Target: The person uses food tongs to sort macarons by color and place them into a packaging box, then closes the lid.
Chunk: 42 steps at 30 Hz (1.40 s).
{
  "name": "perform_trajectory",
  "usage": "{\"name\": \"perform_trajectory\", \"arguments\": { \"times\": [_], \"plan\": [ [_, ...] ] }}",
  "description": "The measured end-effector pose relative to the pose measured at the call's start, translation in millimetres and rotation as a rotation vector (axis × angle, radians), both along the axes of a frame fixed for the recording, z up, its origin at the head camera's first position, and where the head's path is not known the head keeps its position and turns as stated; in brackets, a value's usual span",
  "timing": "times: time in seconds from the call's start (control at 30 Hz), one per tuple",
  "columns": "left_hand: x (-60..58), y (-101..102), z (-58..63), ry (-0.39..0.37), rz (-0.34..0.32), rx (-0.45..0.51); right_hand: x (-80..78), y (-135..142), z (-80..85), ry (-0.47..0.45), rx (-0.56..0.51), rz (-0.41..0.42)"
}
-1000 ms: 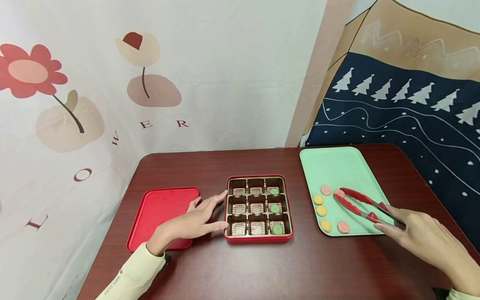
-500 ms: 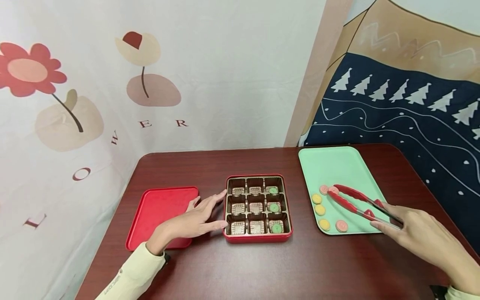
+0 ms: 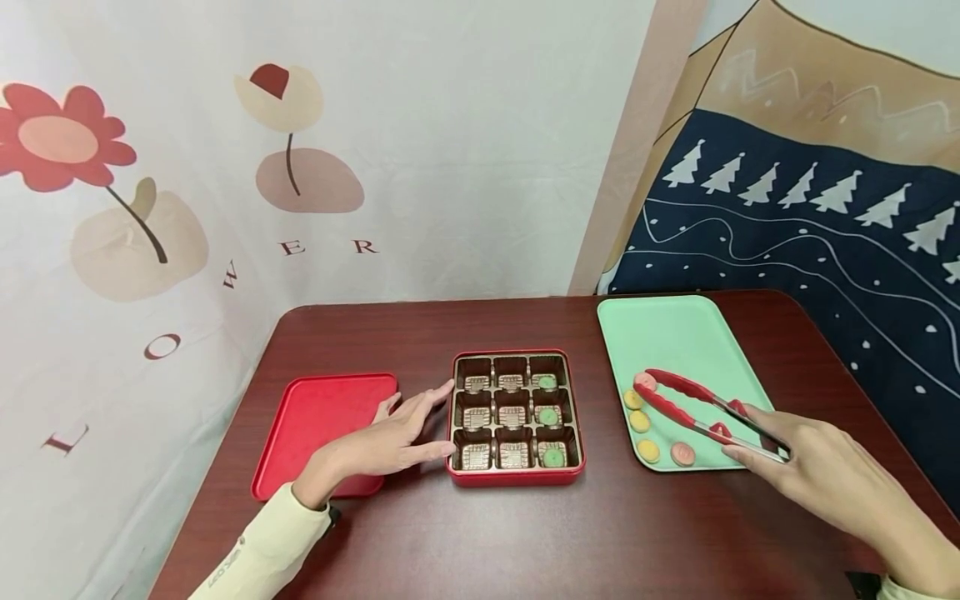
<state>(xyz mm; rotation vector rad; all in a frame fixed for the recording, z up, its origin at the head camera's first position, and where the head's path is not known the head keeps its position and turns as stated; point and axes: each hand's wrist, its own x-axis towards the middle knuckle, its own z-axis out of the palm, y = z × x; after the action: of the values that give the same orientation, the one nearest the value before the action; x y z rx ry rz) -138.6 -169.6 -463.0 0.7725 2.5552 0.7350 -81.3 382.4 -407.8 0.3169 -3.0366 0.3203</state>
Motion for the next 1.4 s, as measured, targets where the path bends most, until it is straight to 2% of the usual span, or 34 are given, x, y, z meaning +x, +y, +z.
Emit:
{"name": "perform_trajectory", "arguments": {
  "times": [0.33,0.53,0.97,1.3,1.4],
  "plan": [
    [1.9,-2.1,1.1,-0.01,0.004,-0.017,4.0,-21.5,9.3,-0.032,-0.037,0.041],
    [1.6,-1.7,1.1,0.004,-0.004,-0.013,7.4,-36.2,12.8,-0.012,-0.053,0.103],
    [1.9,-0.7,3.2,-0.014,0.003,-0.01,9.9,-59.6,14.1,-0.094,-0.064,0.162],
    [2.3,0.4,6.1,-0.004,0.001,-0.016,13.4,-77.9,12.8,0.006,-0.112,0.263],
    [2.5,1.0,5.3,-0.003,0.003,-0.013,14.4,-83.2,12.2,0.001,-0.122,0.288]
  ]
}}
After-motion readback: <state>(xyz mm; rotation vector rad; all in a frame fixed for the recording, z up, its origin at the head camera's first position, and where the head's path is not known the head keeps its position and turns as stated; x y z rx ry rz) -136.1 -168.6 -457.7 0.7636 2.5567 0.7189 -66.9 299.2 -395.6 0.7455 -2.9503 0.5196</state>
